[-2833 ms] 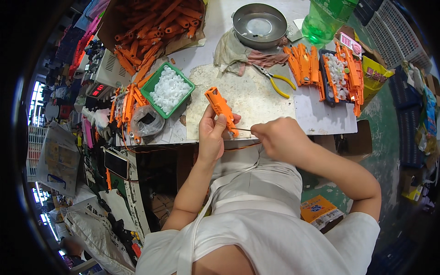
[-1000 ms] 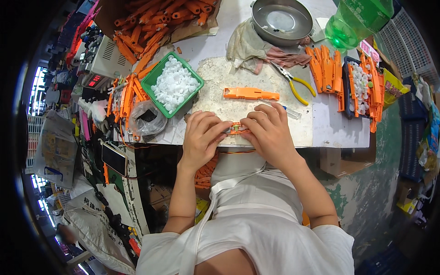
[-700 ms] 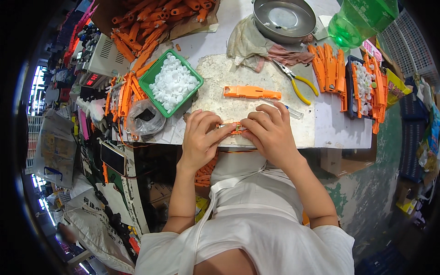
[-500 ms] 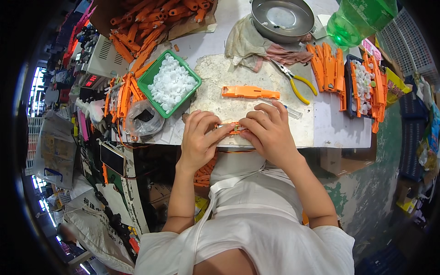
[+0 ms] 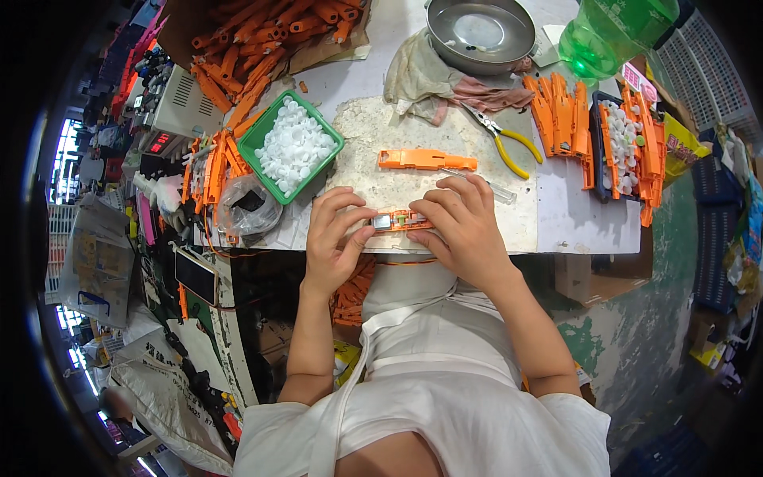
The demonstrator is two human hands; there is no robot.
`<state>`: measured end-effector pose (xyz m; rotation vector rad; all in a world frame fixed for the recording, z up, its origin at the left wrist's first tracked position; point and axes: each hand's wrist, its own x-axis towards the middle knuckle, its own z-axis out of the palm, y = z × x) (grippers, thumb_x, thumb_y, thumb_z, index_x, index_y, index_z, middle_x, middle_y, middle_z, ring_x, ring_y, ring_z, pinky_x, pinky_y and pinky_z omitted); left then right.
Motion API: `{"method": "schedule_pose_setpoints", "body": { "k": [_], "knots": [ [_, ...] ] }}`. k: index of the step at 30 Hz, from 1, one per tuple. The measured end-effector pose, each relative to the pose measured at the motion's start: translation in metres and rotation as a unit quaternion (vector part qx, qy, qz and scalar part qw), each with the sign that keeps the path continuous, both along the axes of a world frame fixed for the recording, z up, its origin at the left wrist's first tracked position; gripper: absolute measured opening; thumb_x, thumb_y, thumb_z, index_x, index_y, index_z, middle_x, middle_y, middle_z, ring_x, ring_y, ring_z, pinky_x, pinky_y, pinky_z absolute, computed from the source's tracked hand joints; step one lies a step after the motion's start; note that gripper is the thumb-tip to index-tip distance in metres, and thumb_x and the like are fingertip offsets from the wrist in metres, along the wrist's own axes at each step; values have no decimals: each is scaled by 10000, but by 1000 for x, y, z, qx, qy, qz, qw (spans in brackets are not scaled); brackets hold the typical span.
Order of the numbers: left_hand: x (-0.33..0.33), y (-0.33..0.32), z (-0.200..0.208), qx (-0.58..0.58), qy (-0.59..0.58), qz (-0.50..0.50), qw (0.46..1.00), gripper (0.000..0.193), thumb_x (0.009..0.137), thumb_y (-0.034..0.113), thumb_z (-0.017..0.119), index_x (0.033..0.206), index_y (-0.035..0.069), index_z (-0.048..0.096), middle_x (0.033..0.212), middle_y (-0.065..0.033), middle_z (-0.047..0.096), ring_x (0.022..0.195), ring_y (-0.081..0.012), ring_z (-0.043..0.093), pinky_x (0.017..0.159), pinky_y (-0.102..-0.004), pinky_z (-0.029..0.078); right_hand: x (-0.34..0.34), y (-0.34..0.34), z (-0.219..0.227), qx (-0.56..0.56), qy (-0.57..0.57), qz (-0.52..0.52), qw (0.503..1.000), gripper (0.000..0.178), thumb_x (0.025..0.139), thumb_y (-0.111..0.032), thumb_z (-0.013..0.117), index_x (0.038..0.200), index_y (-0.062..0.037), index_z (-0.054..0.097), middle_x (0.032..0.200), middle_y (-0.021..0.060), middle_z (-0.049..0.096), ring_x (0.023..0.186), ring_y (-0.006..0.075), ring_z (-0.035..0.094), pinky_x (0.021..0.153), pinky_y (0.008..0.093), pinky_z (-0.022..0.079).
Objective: The person assembles small orange plastic components at a cluttered workbench. They use a screwdriver to manipulate internal parts and insert small white plastic pieces into the orange casings. The person handles the items one at a time, repeatedly picking up parts and tools to perform the assembly.
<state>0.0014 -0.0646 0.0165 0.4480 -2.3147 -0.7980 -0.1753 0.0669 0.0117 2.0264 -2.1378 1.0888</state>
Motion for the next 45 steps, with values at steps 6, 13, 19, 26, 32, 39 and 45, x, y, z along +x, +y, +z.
{"method": "schedule_pose_setpoints", "body": {
  "k": [6, 13, 19, 26, 32, 39, 45],
  "knots": [
    [-13, 0, 17, -131, -62, -40, 989, 175, 735, 97, 710, 898, 67, 656, 976, -42, 596, 1082, -292, 515, 947, -435, 384, 2, 0, -1, -4, 11, 3, 1000, 339, 753, -283, 712, 1036, -124, 615, 1020, 28, 569, 1108, 246, 473, 1025, 486, 287],
    [-35, -5, 40, -283, -184, -115, 934, 158, 696, 118, 686, 834, 68, 629, 915, -37, 573, 1093, -212, 525, 1011, -458, 367, 3, -1, -2, -9, 25, -3, 1000, 344, 751, -292, 712, 1036, -129, 609, 1024, 21, 566, 1127, 242, 464, 1044, 496, 258],
    [-44, -7, 53, -339, -221, -158, 901, 153, 688, 131, 620, 814, 45, 607, 898, -57, 558, 1066, -210, 529, 1024, -435, 363, 9, -5, -2, -6, 40, -12, 999, 344, 710, -267, 728, 992, -115, 602, 1025, 9, 564, 1157, 234, 450, 1066, 513, 214],
    [-45, -10, 44, -340, -204, -157, 905, 108, 692, 132, 628, 762, 52, 605, 857, -54, 555, 1016, -204, 538, 1019, -434, 364, 9, -6, -6, -18, 30, -12, 999, 323, 700, -248, 729, 967, -106, 616, 1014, 4, 579, 1162, 232, 449, 1072, 513, 204],
    [-39, -11, 37, -305, -152, -128, 931, 146, 712, 97, 675, 824, 46, 597, 895, -58, 566, 1004, -221, 546, 985, -452, 388, 8, -6, -8, -19, 19, -10, 1000, 300, 728, -259, 721, 972, -115, 625, 1016, 1, 584, 1163, 229, 449, 1072, 510, 206],
    [-20, -11, 33, -184, -36, -69, 980, 154, 704, 68, 731, 825, 53, 637, 891, -57, 594, 984, -261, 557, 951, -476, 408, 15, -4, 5, -62, -29, -20, 997, 292, 735, -281, 720, 967, -129, 627, 986, -4, 579, 1118, 222, 468, 1062, 495, 222],
    [-17, -2, 30, -87, 23, -92, 992, 164, 693, 57, 735, 827, 52, 640, 885, -67, 596, 975, -274, 560, 942, -476, 412, 17, 2, 14, -98, -3, -30, 995, 277, 726, -279, 734, 920, -112, 630, 931, 19, 578, 1004, 234, 508, 999, 467, 294]
  ]
}}
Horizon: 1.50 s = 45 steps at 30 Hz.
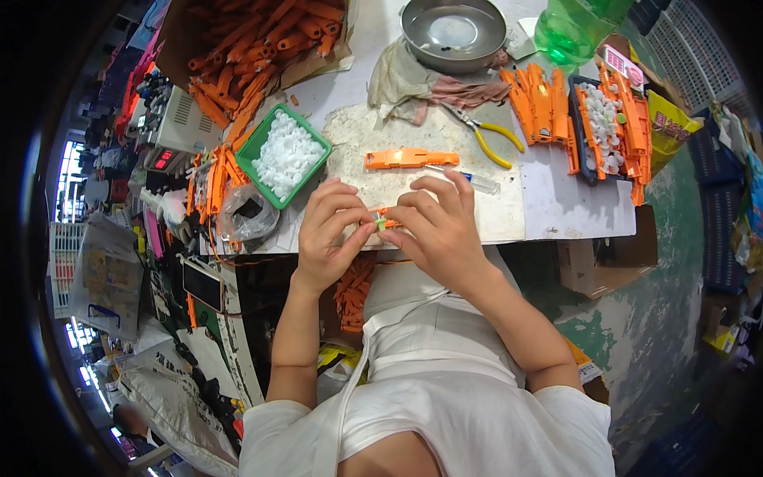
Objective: The person assembles small orange plastic components at a cluttered workbench. They use a screwdriver to manipulate internal parts and insert small white plastic pieces into the orange casings. The person handles the items one at a time, repeatedly picking up parts and tools to perform the assembly.
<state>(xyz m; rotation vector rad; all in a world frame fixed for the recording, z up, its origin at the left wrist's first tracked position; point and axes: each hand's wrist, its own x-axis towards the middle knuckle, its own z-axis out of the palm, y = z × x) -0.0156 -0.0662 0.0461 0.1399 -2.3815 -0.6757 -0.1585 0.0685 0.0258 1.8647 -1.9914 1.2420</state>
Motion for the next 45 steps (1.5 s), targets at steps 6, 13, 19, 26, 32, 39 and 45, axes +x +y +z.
{"method": "schedule_pose_setpoints", "body": {
  "k": [6, 13, 19, 26, 32, 39, 45],
  "knots": [
    [-12, 14, 11, -22, -10, -66, 998, 184, 693, 61, 740, 852, 65, 648, 887, -59, 598, 958, -257, 568, 950, -474, 407, -11, 24, 11, 38, -299, 98, 949, 183, 795, -214, 707, 870, -54, 658, 882, 66, 604, 967, 244, 518, 880, 361, 386],
    [-72, 51, 31, -78, 10, -218, 973, 221, 672, 99, 765, 854, 78, 642, 899, -36, 597, 959, -233, 569, 955, -489, 408, -54, 83, 15, 62, -498, 76, 862, 94, 826, -103, 668, 824, -10, 654, 866, 59, 638, 911, 182, 556, 861, 307, 414],
    [-166, 68, 45, -96, 79, -192, 973, 202, 685, 82, 753, 829, 68, 614, 903, -65, 584, 978, -276, 545, 916, -470, 411, -73, 132, 14, -189, -473, -188, 840, 73, 838, -28, 644, 807, 29, 610, 884, 75, 593, 863, 146, 522, 801, 258, 409],
    [-288, 72, 31, -144, 88, -110, 980, 120, 754, 141, 697, 804, 57, 626, 891, -71, 574, 1008, -269, 515, 911, -425, 377, -60, 142, 8, -139, -367, -208, 896, 105, 818, -78, 677, 787, 7, 623, 807, 55, 603, 867, 194, 519, 816, 302, 401],
    [-322, 74, 24, -193, 63, -63, 977, 116, 751, 171, 699, 784, 68, 656, 889, -63, 586, 1004, -261, 522, 934, -429, 377, -61, 147, 2, -132, -377, -213, 892, 98, 825, -90, 670, 791, -3, 639, 804, 53, 614, 865, 192, 521, 819, 297, 402],
    [-315, 66, 25, -214, 35, -58, 974, 110, 735, 168, 702, 776, 74, 663, 874, -56, 591, 989, -248, 528, 928, -423, 380, -64, 140, 4, -123, -358, -213, 901, 93, 818, -92, 674, 789, -9, 643, 797, 52, 618, 862, 192, 526, 813, 301, 407],
    [-315, 62, 20, -226, 40, -75, 970, 116, 730, 180, 697, 783, 83, 663, 884, -48, 589, 989, -235, 524, 927, -409, 373, -61, 131, 6, -89, -332, -202, 917, 91, 806, -86, 680, 777, -9, 643, 798, 55, 629, 863, 198, 540, 805, 306, 416]
  ]
}}
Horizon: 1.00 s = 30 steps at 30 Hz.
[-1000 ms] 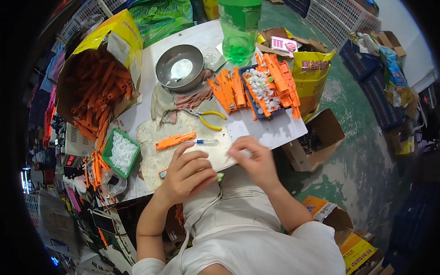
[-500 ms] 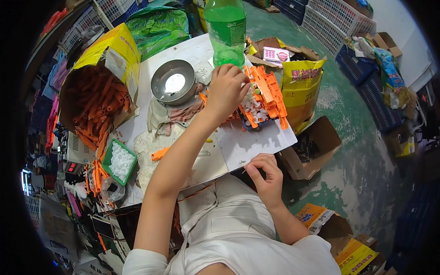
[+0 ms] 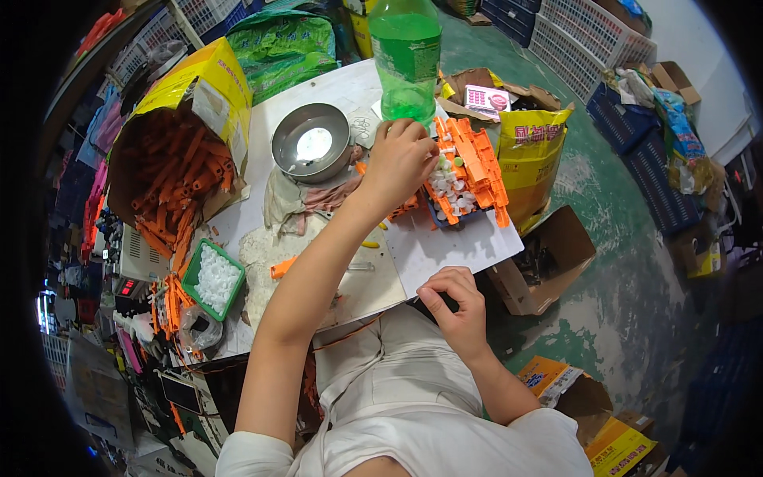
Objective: The person assembles small orange plastic components at a cluttered workbench. They use a screwdriver to manipulate internal parts and insert small white plastic pieces into the orange casings. The person handles the items one at a time, repeatedly picking up parts and tools to perform the assembly.
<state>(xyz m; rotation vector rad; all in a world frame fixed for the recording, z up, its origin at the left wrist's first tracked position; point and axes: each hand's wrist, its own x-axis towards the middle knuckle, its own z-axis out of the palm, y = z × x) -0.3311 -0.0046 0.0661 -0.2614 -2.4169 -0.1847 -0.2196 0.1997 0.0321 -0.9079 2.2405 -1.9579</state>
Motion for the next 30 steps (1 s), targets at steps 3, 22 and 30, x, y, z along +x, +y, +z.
{"method": "schedule_pose_setpoints", "body": {
  "k": [3, 22, 30],
  "knots": [
    [14, -8, 4, 26, -9, -1, 1000, 125, 741, 185, 684, 815, 87, 661, 900, -54, 586, 990, -242, 524, 925, -408, 373, 3, -3, 3, 20, 11, 2, 1000, 70, 799, -59, 672, 771, -6, 637, 794, 63, 626, 862, 200, 541, 805, 308, 421],
    [373, -178, 54, 40, -134, 373, 917, 126, 744, 142, 712, 820, 47, 678, 918, -63, 579, 1038, -268, 512, 914, -395, 392, 33, -60, 1, 27, -17, 98, 995, 74, 837, -25, 615, 790, 20, 580, 823, 70, 550, 851, 191, 498, 801, 285, 387],
    [372, -175, 53, -24, -211, 324, 922, 116, 707, 155, 710, 740, 46, 686, 900, -54, 563, 1055, -256, 491, 959, -403, 363, 62, -82, 16, 55, 35, 144, 987, 83, 782, -36, 665, 750, 14, 607, 777, 80, 587, 833, 213, 514, 784, 302, 398]
  ]
}}
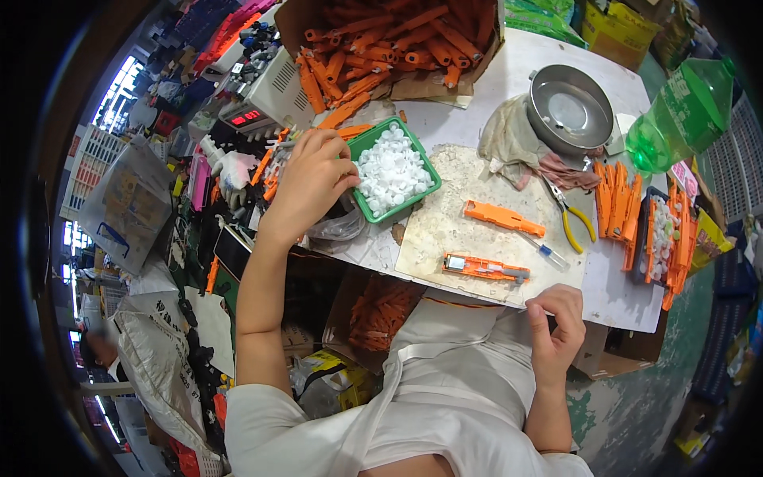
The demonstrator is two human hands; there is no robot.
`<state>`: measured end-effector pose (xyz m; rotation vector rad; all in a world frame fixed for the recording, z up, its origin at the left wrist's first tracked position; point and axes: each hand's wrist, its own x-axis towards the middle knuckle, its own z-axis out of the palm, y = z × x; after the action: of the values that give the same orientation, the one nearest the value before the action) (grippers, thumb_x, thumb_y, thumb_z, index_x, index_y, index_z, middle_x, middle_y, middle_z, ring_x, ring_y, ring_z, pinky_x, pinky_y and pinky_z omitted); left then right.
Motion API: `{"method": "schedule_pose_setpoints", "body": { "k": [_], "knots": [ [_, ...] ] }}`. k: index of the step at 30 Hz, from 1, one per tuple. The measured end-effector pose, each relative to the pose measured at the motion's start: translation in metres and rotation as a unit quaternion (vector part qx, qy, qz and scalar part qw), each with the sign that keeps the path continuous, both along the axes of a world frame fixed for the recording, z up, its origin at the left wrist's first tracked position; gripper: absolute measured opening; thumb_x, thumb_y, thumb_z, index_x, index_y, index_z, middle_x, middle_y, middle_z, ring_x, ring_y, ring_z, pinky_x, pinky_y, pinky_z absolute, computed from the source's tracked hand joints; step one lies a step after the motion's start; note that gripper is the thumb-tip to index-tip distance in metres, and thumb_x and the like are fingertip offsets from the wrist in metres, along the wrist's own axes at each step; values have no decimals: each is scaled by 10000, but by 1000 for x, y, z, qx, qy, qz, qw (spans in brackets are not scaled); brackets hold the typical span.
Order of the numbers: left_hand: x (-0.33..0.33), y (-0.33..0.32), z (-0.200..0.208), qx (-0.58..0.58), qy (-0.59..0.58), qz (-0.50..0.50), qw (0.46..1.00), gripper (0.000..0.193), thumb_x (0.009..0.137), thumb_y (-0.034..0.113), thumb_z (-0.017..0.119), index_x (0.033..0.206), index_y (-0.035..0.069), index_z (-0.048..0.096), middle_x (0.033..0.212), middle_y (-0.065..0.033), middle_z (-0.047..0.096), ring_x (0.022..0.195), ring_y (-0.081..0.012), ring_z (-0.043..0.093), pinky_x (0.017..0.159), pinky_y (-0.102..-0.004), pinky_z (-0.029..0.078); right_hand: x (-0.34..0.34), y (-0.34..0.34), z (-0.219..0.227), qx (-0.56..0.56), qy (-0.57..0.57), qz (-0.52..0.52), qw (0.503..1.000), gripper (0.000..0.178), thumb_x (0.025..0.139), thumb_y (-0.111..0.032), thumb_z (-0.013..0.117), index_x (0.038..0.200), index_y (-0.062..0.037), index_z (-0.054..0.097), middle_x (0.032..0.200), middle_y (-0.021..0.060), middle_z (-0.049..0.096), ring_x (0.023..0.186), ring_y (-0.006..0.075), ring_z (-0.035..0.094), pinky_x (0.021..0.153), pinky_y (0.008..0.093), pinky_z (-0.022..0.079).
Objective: The person assembles small orange plastic components at a cluttered workbench. They use a screwdriver to manipulate internal parts and insert small white plastic pieces into the orange casings. The person handles the items one at a time, repeatedly picking up parts and tools to perform the assembly.
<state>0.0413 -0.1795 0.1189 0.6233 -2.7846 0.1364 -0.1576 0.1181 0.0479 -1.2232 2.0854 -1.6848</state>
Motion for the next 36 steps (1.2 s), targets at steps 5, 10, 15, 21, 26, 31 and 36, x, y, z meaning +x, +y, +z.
{"method": "schedule_pose_setpoints", "body": {
  "k": [5, 10, 15, 21, 26, 31, 36],
  "knots": [
    [-9, 4, 5, -47, -54, -34, 997, 139, 688, 163, 709, 718, 33, 672, 888, -51, 564, 1049, -253, 494, 955, -396, 362, -2, 12, -6, 10, 20, -8, 1000, 81, 772, -30, 668, 746, 16, 607, 767, 85, 591, 819, 223, 521, 778, 314, 405],
    [-13, 5, 10, -102, -62, -47, 992, 110, 677, 104, 705, 719, 17, 652, 867, -62, 567, 1019, -249, 517, 938, -396, 380, -2, 11, -3, 16, 28, -6, 999, 79, 771, -30, 678, 760, 13, 613, 766, 84, 597, 818, 228, 525, 772, 317, 411],
    [-16, 40, 12, -8, 105, -111, 988, 129, 689, 100, 718, 771, 47, 635, 858, -63, 581, 992, -264, 544, 928, -454, 404, -3, 9, -7, -3, -22, 23, 999, 85, 802, -53, 668, 780, 14, 622, 784, 74, 600, 833, 209, 521, 776, 311, 411],
    [-25, 143, -49, 103, 259, -216, 936, 177, 686, 145, 763, 832, 158, 665, 892, 16, 602, 989, -196, 568, 954, -471, 422, 13, -4, 5, -68, -344, 127, 928, 73, 870, -45, 606, 854, 26, 607, 844, 91, 589, 805, 154, 522, 770, 266, 411],
    [-35, 181, -78, 147, 312, -189, 919, 207, 687, 195, 780, 870, 161, 687, 888, 27, 610, 980, -195, 554, 951, -474, 418, 22, -8, -2, -29, -312, 207, 927, 103, 903, -75, 591, 873, 24, 597, 869, 52, 610, 839, 122, 552, 766, 255, 430],
    [-31, 181, -81, 138, 323, -170, 921, 184, 719, 210, 764, 883, 163, 695, 899, 28, 611, 975, -202, 549, 934, -463, 434, 22, -4, -2, -1, -388, 207, 898, 117, 906, -99, 601, 883, 16, 605, 839, 42, 623, 794, 98, 557, 735, 240, 440],
    [-30, 178, -80, 148, 313, -177, 921, 171, 728, 214, 754, 882, 165, 698, 912, 24, 608, 978, -206, 548, 931, -459, 443, 20, -3, -2, 23, -381, 216, 899, 139, 905, -123, 612, 890, 16, 607, 831, 39, 632, 789, 91, 559, 731, 233, 442]
  ]
}}
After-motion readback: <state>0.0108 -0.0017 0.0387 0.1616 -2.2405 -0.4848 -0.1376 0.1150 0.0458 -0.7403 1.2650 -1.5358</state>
